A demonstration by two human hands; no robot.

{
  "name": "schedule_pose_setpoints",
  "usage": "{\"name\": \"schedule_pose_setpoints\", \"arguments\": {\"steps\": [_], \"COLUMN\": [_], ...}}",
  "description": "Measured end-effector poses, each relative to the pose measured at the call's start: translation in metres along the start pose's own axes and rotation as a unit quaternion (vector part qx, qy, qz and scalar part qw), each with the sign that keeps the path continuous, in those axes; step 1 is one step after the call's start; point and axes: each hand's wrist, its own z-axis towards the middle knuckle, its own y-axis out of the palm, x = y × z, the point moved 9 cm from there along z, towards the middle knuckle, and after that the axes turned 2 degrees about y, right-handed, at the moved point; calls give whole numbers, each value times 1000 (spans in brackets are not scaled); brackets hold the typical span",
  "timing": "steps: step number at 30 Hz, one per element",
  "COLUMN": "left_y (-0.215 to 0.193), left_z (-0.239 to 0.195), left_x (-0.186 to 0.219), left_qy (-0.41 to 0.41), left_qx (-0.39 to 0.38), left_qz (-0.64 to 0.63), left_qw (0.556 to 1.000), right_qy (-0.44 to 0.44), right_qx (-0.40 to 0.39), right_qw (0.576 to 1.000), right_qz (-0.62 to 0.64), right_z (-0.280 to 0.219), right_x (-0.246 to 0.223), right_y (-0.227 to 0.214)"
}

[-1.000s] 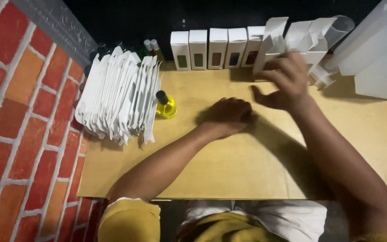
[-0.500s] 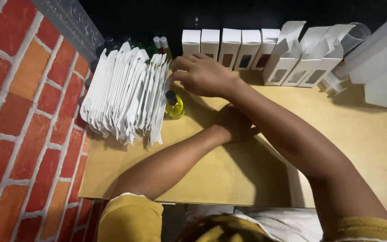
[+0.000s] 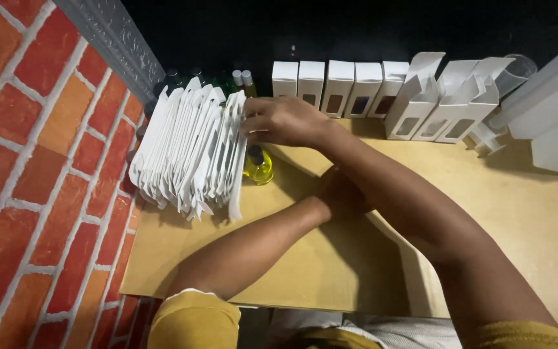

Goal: Assembling and folding small white cardboard perfume boxes from flat templates.

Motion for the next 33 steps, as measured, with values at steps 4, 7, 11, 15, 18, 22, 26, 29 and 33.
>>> {"name": "schedule_pose_setpoints", "arguments": {"steps": [4,7,11,15,18,22,26,29,33], "left_y": [7,3,-5,-6,-2,-2,-24,62,75], "left_z": [-7,-7,-9,-10,-6,-3,-11,42,50], "left_x": [-3,8,7,7,6,9,-9,-83,-122], "left_qy": [-19,120,135,147,150,141,30,-115,-75], "left_qx": [-11,19,100,144,159,121,53,112,339], "left_qz": [-10,-42,-154,-179,-176,-148,-288,-432,-790], "left_qw": [1000,992,974,962,960,971,956,887,505], "right_qy": [74,101,79,95,99,131,330,437,468], "right_qx": [-38,-37,-31,-28,8,77,225,315,374], "right_qw": [996,993,995,993,993,983,888,735,579], "right_qz": [45,41,55,57,71,105,227,411,553], "right_z": [4,10,19,20,11,-34,-119,-177,-232], "right_x": [3,10,7,9,6,13,28,19,3], "right_y": [-14,-34,-63,-90,-114,-134,-144,-124,-86]}}
